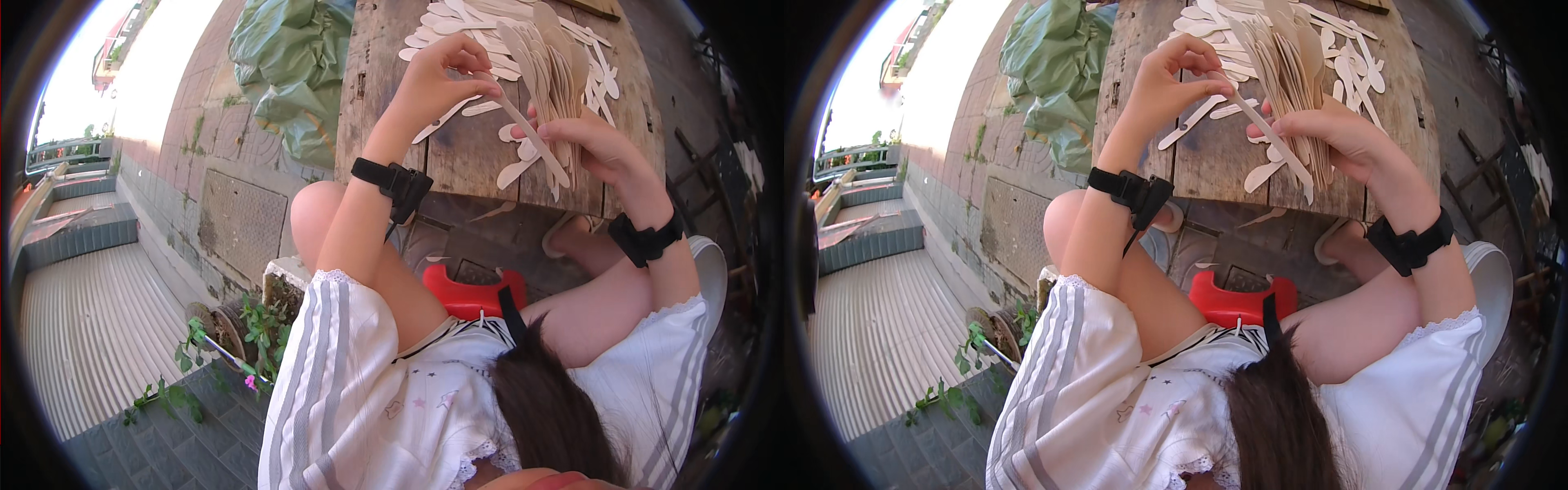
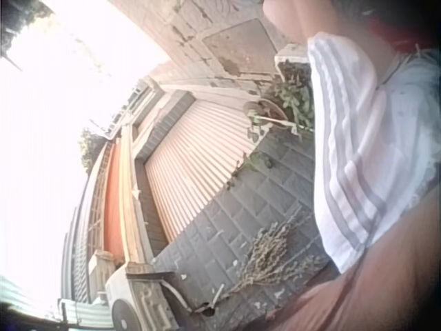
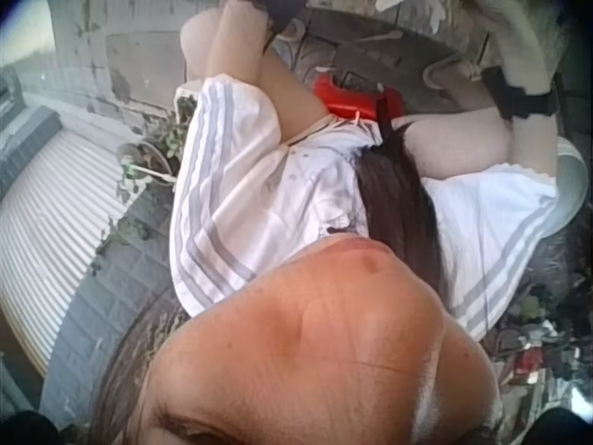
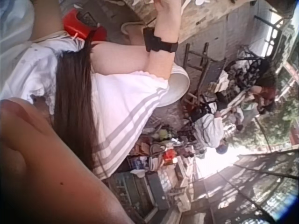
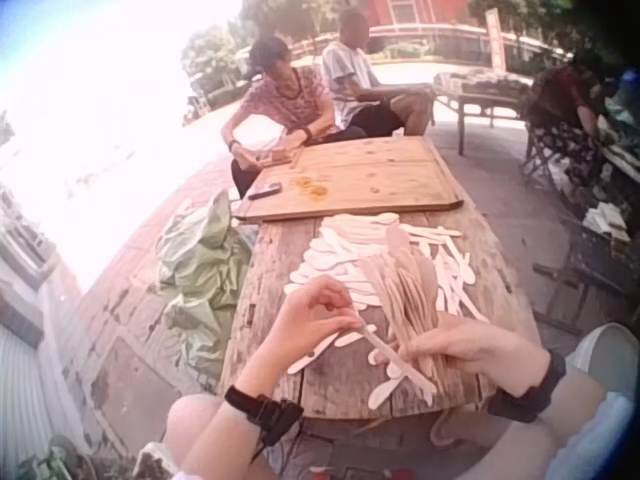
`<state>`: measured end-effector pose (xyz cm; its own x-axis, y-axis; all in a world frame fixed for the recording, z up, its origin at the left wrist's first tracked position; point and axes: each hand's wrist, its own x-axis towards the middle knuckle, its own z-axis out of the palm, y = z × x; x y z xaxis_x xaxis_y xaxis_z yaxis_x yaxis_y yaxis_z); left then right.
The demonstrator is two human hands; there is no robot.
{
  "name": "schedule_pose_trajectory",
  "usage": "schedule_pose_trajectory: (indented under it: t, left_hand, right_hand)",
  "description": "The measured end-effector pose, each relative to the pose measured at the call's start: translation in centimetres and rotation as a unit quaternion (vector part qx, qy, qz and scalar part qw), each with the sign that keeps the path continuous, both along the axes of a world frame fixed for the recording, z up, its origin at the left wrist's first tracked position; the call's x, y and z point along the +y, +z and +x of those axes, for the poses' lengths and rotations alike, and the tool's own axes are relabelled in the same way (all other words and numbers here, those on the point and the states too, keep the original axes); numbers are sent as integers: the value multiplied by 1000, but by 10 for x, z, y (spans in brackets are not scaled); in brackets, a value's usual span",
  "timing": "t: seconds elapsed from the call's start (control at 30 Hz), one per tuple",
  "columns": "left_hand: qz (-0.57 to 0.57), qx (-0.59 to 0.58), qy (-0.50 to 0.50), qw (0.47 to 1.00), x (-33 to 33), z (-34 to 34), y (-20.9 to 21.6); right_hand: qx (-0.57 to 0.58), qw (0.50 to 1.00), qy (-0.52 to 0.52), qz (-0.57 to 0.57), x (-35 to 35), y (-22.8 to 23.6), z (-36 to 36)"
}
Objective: The person is sorting and stacking flat wooden sticks/spoons on a table.
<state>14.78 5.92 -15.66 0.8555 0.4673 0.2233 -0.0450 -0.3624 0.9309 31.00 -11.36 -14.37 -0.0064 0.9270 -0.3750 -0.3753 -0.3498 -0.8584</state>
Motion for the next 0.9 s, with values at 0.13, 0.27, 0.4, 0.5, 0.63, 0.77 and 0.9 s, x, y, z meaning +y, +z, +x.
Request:
schedule_pose_trajectory:
  t: [0.13, 0.27, 0.4, 0.5, 0.63, 0.77, 0.9]
  left_hand:
    - [0, 19, 9, 1000, -7, 11, -6]
    - [308, -15, 72, 948, 10, 22, -31]
    - [543, 117, 258, 791, 41, 0, -71]
    - [550, 144, 241, 787, 42, -1, -68]
    - [508, 219, 197, 810, 36, -1, -57]
    - [494, 202, 172, 828, 36, -1, -57]
    - [492, 206, 167, 830, 37, -1, -64]
  right_hand:
    - [-1, 999, -10, -43, -4, -11, 2]
    - [-32, 998, -13, -56, -10, -15, 2]
    - [-12, 998, -32, -46, -8, -22, 9]
    - [-17, 998, -52, -41, -11, -22, 14]
    - [-15, 996, -81, -28, -13, -21, 14]
    - [-44, 993, -109, -24, -13, -26, 19]
    - [-82, 988, -134, 0, -10, -29, 25]
